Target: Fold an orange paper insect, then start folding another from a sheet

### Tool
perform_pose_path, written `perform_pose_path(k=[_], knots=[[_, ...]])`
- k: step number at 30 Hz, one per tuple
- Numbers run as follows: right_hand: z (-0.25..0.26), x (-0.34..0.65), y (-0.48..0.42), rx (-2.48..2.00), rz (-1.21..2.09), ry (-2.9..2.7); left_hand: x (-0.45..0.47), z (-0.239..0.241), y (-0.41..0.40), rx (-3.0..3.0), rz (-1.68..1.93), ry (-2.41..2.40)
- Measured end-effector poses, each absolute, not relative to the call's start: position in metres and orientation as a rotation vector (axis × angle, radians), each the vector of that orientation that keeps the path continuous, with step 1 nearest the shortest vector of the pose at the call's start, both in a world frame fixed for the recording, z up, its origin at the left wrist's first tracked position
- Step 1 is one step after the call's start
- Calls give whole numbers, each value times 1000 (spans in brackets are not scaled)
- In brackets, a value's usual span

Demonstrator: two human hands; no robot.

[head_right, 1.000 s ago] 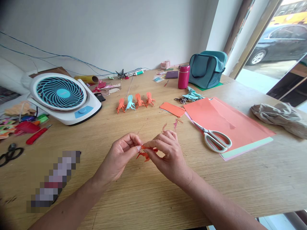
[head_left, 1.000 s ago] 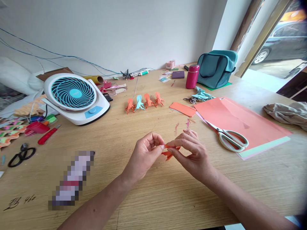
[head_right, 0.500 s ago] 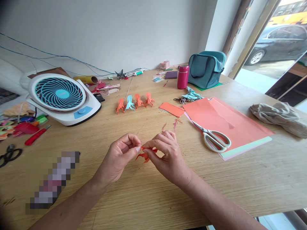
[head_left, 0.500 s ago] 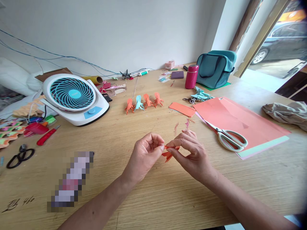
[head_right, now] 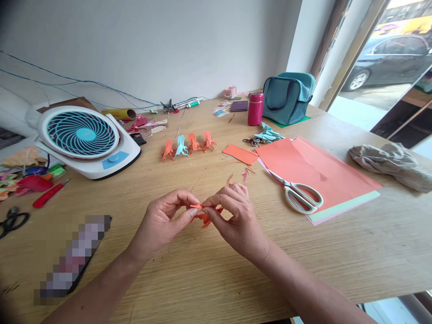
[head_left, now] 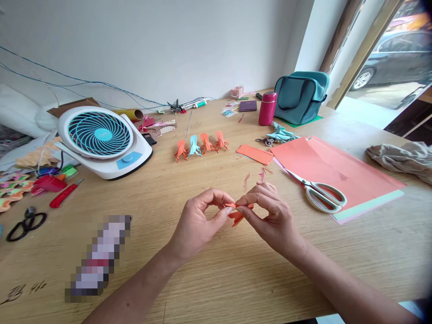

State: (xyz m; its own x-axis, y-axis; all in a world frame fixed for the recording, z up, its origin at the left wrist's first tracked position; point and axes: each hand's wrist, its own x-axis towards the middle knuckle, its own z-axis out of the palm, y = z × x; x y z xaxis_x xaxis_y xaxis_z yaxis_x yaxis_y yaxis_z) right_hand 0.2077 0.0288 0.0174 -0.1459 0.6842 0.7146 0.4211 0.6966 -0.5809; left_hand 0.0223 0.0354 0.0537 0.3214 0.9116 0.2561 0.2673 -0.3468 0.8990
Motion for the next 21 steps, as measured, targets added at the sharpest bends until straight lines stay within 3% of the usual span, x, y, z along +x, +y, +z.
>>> perform_pose_path(k=[21], knots=[[16, 207, 28, -914, 383, -1744, 21, 51, 40, 1770, 1029, 1039]])
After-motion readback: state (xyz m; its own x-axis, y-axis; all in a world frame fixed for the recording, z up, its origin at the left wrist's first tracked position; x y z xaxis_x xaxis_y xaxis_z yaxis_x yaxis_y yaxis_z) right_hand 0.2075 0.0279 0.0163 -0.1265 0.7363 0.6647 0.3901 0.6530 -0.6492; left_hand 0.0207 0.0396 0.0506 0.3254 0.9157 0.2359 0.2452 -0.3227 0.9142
